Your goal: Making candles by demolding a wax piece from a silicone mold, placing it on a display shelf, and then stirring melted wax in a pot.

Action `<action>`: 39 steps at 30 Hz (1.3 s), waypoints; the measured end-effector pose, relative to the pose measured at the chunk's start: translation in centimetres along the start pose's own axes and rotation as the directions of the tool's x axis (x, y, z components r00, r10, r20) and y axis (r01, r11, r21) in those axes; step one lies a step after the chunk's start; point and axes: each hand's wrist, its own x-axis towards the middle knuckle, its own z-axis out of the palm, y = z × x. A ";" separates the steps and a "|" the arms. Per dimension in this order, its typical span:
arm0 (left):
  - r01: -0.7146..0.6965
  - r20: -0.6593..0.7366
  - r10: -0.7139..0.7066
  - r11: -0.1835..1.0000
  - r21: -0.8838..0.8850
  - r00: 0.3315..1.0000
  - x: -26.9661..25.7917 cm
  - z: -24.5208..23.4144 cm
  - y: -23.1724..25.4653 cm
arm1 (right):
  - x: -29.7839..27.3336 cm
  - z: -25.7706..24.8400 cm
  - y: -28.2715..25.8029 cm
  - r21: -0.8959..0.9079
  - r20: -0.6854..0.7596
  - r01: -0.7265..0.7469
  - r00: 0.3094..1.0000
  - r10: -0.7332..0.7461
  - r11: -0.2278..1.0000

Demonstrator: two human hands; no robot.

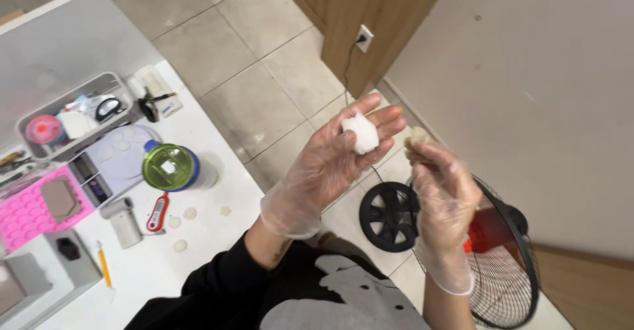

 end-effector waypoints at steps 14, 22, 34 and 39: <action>-0.048 -0.034 0.060 0.955 0.291 0.998 11.1 -6.9 2.6 | 13.9 2.0 2.4 -0.084 0.130 0.103 0.987 -0.091 0.991; -0.036 -0.219 0.167 0.864 0.502 0.961 19.0 -2.9 6.1 | 23.2 3.6 6.2 -0.126 0.332 0.303 0.910 -0.247 0.945; -0.224 -0.363 0.501 0.778 0.587 0.786 27.2 -13.9 25.2 | 42.4 24.0 15.4 0.371 0.515 -0.203 0.857 -0.019 0.906; -0.316 -0.154 0.753 0.440 0.841 0.639 29.0 -19.8 38.3 | 51.1 38.3 14.7 0.267 0.718 -0.253 0.696 -0.017 0.930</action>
